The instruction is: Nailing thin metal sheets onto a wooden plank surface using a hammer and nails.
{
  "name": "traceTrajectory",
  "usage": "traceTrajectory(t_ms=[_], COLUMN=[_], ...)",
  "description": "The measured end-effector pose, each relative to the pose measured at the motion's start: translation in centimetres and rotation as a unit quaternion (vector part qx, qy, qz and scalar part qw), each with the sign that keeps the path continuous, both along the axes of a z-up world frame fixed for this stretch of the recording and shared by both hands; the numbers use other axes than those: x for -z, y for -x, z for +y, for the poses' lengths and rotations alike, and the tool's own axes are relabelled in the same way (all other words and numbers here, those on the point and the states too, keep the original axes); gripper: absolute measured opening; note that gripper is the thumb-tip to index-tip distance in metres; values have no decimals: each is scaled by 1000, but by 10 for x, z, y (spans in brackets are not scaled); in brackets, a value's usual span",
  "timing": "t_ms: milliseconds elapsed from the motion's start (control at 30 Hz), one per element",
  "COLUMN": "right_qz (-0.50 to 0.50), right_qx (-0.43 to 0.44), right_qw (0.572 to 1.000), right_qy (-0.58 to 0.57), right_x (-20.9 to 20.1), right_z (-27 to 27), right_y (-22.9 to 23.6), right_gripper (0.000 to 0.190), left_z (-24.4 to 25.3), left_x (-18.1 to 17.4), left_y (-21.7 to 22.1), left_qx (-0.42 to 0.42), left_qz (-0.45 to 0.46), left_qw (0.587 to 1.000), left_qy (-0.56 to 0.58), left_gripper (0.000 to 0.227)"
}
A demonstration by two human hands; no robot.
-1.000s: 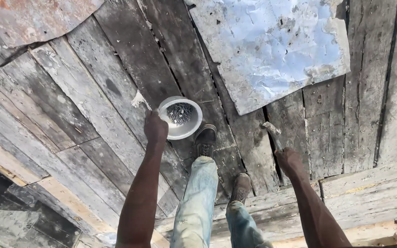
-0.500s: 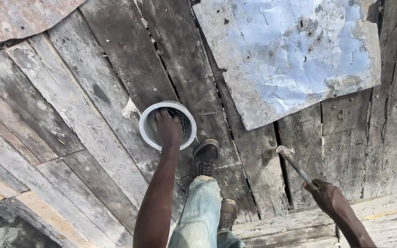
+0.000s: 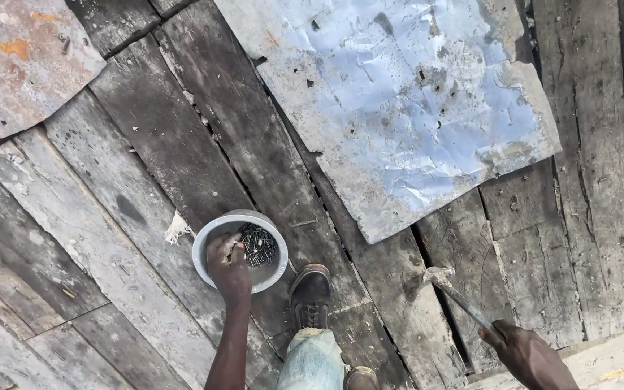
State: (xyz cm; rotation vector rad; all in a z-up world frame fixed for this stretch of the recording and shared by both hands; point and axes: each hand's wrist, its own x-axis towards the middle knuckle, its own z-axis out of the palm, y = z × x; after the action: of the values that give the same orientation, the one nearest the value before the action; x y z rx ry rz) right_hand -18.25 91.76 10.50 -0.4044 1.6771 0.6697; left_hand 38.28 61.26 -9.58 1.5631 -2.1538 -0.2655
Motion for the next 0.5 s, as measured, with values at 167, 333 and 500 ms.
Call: traceTrajectory(t_ms=[167,333,500], right_qz=[21,46,55], right_qx=[-27,-23,-20], right_qw=[999,998,995], right_qy=[4,26,86], right_x=[21,45,110], right_z=[42,73,131], right_y=[-5,-4,12], right_gripper=[64,60,47], left_z=[-17,-17,-32], left_x=[-14,-7,-48], left_y=[35,24,38], left_qx=[-280,-308,-290], left_qz=[131,110,164], left_qw=[887,874,875], left_qy=[-342,-359,-351], left_gripper=[35,44,11])
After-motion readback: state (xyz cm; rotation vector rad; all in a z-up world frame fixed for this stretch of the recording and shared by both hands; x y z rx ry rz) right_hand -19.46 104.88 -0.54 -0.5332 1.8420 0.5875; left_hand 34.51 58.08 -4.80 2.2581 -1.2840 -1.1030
